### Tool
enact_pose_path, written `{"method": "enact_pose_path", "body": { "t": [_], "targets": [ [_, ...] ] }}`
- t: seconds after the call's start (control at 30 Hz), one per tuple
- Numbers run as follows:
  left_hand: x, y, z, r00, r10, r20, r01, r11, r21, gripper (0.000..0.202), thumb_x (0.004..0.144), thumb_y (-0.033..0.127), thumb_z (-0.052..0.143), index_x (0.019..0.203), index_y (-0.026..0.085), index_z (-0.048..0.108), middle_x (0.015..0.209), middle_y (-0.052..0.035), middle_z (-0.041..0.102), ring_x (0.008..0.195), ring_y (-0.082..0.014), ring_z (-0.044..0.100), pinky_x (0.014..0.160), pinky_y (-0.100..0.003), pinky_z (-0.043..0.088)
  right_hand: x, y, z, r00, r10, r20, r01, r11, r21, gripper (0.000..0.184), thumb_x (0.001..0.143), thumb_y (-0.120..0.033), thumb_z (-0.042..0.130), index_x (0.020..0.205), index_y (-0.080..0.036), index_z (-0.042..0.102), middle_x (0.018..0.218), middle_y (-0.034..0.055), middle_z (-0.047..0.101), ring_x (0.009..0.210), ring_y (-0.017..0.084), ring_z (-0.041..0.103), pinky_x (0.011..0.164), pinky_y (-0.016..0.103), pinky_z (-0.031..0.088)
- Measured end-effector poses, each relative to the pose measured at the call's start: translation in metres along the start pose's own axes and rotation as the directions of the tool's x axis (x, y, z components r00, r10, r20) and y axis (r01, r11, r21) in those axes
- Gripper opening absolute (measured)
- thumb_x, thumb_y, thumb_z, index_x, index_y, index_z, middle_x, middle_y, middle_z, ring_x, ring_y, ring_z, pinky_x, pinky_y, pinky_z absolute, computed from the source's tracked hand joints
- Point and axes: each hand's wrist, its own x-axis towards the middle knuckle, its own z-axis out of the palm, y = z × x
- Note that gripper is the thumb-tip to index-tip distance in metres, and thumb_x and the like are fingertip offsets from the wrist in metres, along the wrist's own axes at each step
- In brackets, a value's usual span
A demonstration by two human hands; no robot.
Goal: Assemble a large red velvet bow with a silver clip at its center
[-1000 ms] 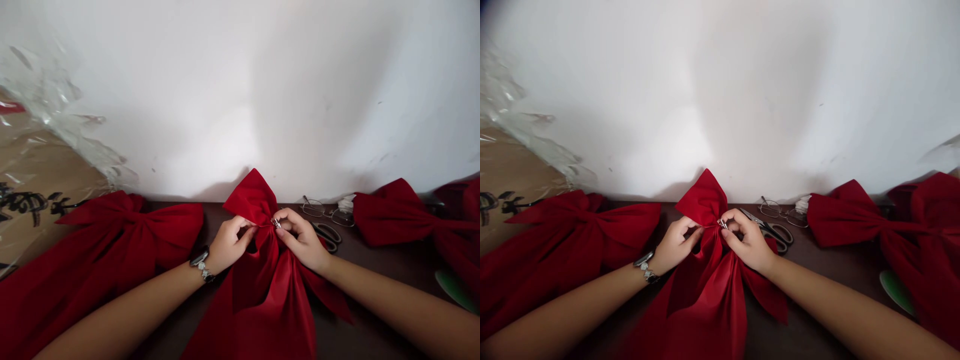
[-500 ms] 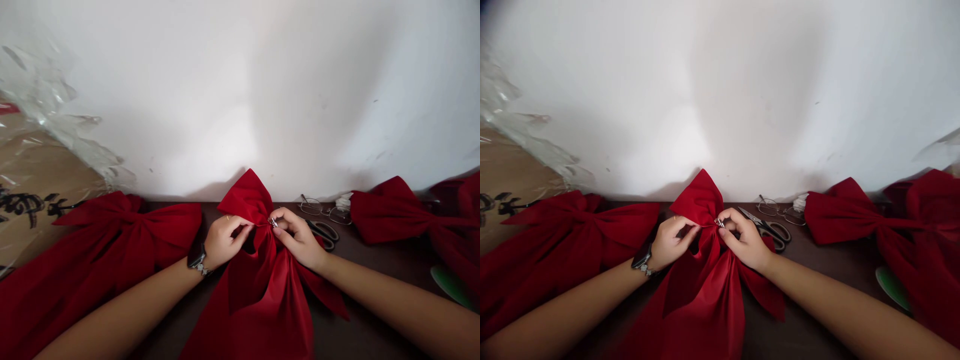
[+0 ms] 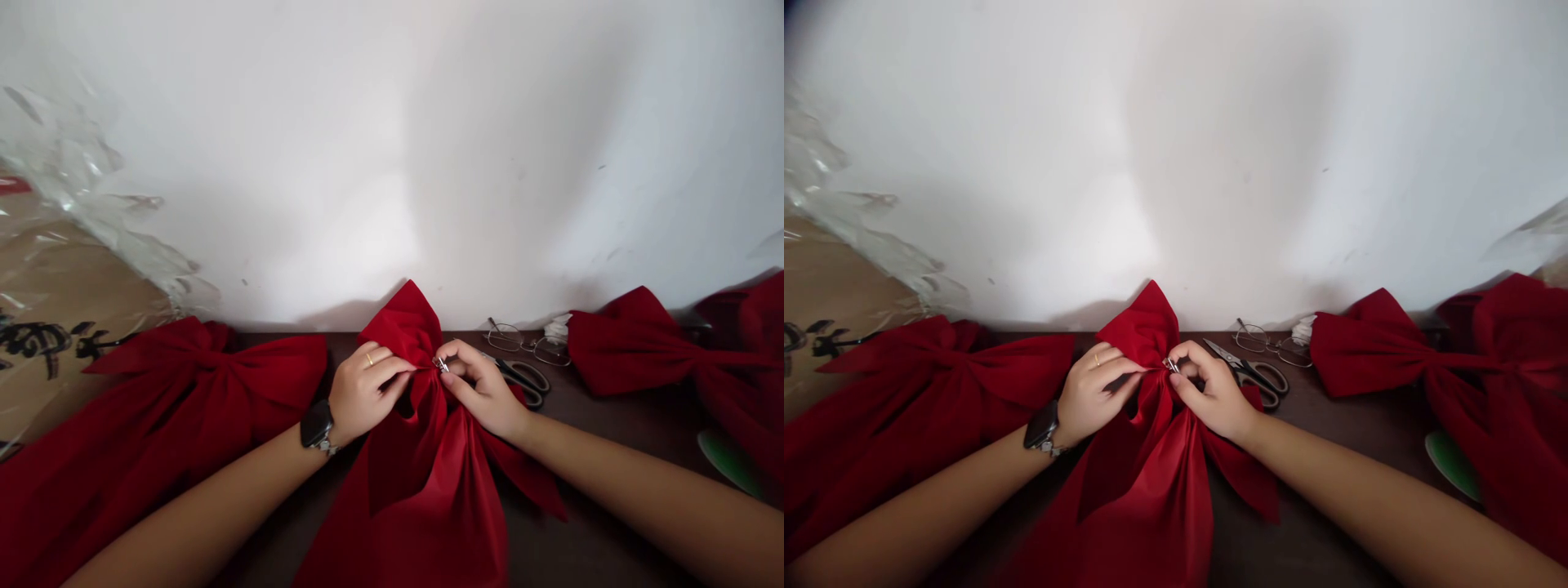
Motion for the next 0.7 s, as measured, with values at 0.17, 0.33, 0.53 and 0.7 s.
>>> {"method": "enact_pose_path", "body": {
  "t": [0.17, 0.33, 0.53, 0.7],
  "targets": [
    [-0.001, 0.004, 0.005, 0.972, -0.230, -0.047, 0.224, 0.969, -0.108, 0.011, 0.079, 0.018, 0.062, 0.070, 0.017, 0.067, 0.064, -0.0026, 0.066, 0.062, -0.0132, 0.058, 0.059, -0.022, 0.045, -0.001, 0.003, 0.000, 0.999, -0.028, -0.024, 0.028, 0.999, -0.017, 0.006, 0.088, -0.024, 0.047, 0.093, -0.019, 0.046, 0.057, -0.0071, 0.039, 0.049, 0.009, 0.036, 0.050, 0.020, 0.030],
    [-0.002, 0.000, 0.006, 0.973, -0.231, -0.027, 0.225, 0.963, -0.147, 0.011, 0.078, 0.018, 0.062, 0.070, 0.015, 0.069, 0.063, -0.0030, 0.069, 0.059, -0.0138, 0.061, 0.061, -0.023, 0.046, -0.002, 0.005, 0.001, 0.998, -0.052, 0.021, 0.052, 0.998, -0.040, 0.007, 0.089, -0.024, 0.047, 0.095, -0.020, 0.046, 0.060, -0.0059, 0.044, 0.051, 0.009, 0.039, 0.053, 0.021, 0.033],
    [-0.001, -0.004, 0.004, 0.978, -0.210, 0.016, 0.209, 0.956, -0.204, 0.012, 0.078, 0.017, 0.061, 0.071, 0.014, 0.070, 0.063, -0.0028, 0.070, 0.060, -0.0135, 0.064, 0.060, -0.022, 0.047, -0.004, 0.005, 0.000, 0.995, -0.079, 0.063, 0.083, 0.995, -0.062, 0.008, 0.090, -0.024, 0.047, 0.097, -0.020, 0.047, 0.060, -0.0056, 0.046, 0.053, 0.009, 0.041, 0.054, 0.020, 0.034],
    [0.000, -0.007, 0.001, 0.991, -0.134, -0.003, 0.131, 0.971, -0.200, 0.015, 0.080, 0.018, 0.061, 0.069, 0.014, 0.071, 0.067, -0.0039, 0.073, 0.061, -0.0131, 0.066, 0.061, -0.021, 0.048, -0.005, 0.005, 0.000, 0.993, -0.103, 0.057, 0.107, 0.990, -0.091, 0.008, 0.090, -0.023, 0.047, 0.097, -0.019, 0.047, 0.060, -0.0058, 0.045, 0.053, 0.008, 0.041, 0.055, 0.020, 0.035]
  ]
}}
